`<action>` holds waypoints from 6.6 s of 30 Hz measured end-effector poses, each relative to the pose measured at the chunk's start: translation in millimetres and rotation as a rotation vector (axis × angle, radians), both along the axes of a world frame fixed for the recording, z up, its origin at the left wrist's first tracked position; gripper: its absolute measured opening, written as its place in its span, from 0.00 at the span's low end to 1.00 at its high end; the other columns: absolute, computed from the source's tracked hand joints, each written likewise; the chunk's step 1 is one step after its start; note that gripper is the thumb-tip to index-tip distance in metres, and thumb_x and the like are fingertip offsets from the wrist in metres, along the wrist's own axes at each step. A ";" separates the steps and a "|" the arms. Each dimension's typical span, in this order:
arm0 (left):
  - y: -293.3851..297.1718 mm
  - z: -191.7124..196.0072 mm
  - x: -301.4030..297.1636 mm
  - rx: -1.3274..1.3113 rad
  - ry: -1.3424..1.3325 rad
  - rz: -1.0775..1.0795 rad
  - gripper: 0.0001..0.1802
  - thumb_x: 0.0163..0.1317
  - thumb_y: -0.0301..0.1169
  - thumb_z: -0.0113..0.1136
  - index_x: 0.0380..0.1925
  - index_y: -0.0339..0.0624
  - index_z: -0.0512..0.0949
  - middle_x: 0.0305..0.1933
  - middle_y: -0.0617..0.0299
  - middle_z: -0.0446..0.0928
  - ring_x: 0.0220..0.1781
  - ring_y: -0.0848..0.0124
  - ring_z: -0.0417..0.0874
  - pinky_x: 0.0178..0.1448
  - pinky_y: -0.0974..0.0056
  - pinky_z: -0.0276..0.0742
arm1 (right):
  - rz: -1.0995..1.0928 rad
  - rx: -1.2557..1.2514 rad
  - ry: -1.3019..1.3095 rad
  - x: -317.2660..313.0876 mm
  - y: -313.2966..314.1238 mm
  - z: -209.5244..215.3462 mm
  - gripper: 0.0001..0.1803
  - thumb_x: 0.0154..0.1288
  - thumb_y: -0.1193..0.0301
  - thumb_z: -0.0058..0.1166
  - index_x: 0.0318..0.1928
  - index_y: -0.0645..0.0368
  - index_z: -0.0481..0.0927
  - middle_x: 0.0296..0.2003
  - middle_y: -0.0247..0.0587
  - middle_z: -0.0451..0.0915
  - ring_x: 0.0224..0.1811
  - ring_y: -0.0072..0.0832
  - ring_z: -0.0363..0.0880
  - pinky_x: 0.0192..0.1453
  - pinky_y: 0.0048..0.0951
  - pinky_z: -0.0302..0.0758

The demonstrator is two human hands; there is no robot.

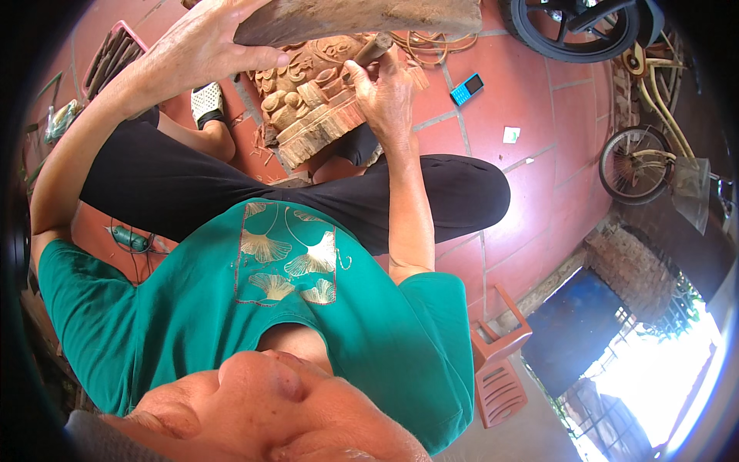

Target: The person carves a wooden relief panel using a chisel and mallet while seated on the floor. They repeatedly strike the chisel to shape the wood and occasionally rotate the piece to access different areas.

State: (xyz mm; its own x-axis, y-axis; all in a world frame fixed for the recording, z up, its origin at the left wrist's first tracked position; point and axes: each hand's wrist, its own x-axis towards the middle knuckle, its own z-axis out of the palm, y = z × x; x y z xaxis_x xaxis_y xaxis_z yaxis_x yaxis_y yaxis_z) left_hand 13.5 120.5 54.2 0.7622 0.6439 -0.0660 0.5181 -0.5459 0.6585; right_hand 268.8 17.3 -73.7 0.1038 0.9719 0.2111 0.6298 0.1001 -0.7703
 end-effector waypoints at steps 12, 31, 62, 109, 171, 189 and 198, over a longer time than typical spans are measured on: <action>-0.6 6.1 2.5 -0.019 0.003 0.006 0.46 0.59 0.39 0.72 0.69 0.20 0.62 0.40 0.33 0.82 0.34 0.49 0.88 0.40 0.55 0.84 | -0.048 -0.065 0.063 0.1 -3.5 1.9 0.12 0.65 0.69 0.69 0.43 0.58 0.80 0.25 0.37 0.82 0.27 0.27 0.83 0.33 0.30 0.78; -1.5 0.3 9.9 -0.076 0.201 -0.174 0.29 0.64 0.39 0.68 0.54 0.29 0.69 0.19 0.50 0.76 0.21 0.52 0.82 0.28 0.53 0.78 | -0.007 -0.009 -0.180 -1.4 -3.9 -0.4 0.12 0.62 0.69 0.71 0.40 0.62 0.83 0.29 0.42 0.87 0.28 0.28 0.86 0.36 0.31 0.80; 5.7 19.8 5.6 -0.068 0.194 -0.056 0.32 0.62 0.40 0.68 0.58 0.28 0.69 0.23 0.44 0.77 0.25 0.51 0.82 0.31 0.53 0.78 | -0.091 -0.106 0.021 5.9 -2.8 10.4 0.13 0.62 0.77 0.69 0.45 0.64 0.82 0.33 0.36 0.87 0.37 0.20 0.86 0.43 0.24 0.82; 1.8 0.8 11.5 -0.023 0.234 -0.144 0.31 0.63 0.42 0.68 0.52 0.26 0.70 0.27 0.40 0.78 0.27 0.49 0.83 0.33 0.51 0.78 | 0.045 -0.054 -0.121 -1.8 9.0 -9.4 0.10 0.61 0.72 0.71 0.41 0.61 0.86 0.33 0.39 0.90 0.35 0.26 0.89 0.40 0.29 0.82; -2.9 11.3 5.7 -0.008 0.100 -0.094 0.33 0.62 0.41 0.69 0.57 0.26 0.69 0.22 0.43 0.76 0.24 0.49 0.83 0.29 0.52 0.77 | 0.082 -0.020 0.100 -12.6 2.3 -19.7 0.12 0.61 0.71 0.71 0.42 0.59 0.84 0.31 0.42 0.88 0.34 0.35 0.89 0.37 0.33 0.81; -2.5 3.2 7.0 -0.024 0.206 -0.159 0.31 0.63 0.41 0.68 0.56 0.28 0.70 0.24 0.43 0.78 0.27 0.49 0.84 0.33 0.52 0.79 | 0.108 0.123 -0.042 -2.9 8.3 -19.7 0.12 0.61 0.71 0.71 0.42 0.61 0.83 0.31 0.44 0.88 0.32 0.40 0.89 0.36 0.36 0.81; 4.0 20.8 1.8 -0.079 0.242 -0.051 0.40 0.62 0.39 0.68 0.68 0.26 0.64 0.26 0.41 0.79 0.28 0.51 0.85 0.34 0.54 0.81 | -0.006 -0.044 0.129 -4.6 8.1 -16.0 0.14 0.61 0.71 0.72 0.43 0.62 0.82 0.33 0.45 0.89 0.34 0.35 0.90 0.38 0.35 0.82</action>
State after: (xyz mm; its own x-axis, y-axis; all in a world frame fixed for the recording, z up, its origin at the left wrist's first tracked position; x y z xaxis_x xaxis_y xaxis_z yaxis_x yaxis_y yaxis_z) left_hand 15.3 124.5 75.0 0.7496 0.5906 -0.2989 0.6388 -0.5275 0.5600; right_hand 264.2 25.4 -89.7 0.1330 0.9792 0.1530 0.5257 0.0612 -0.8484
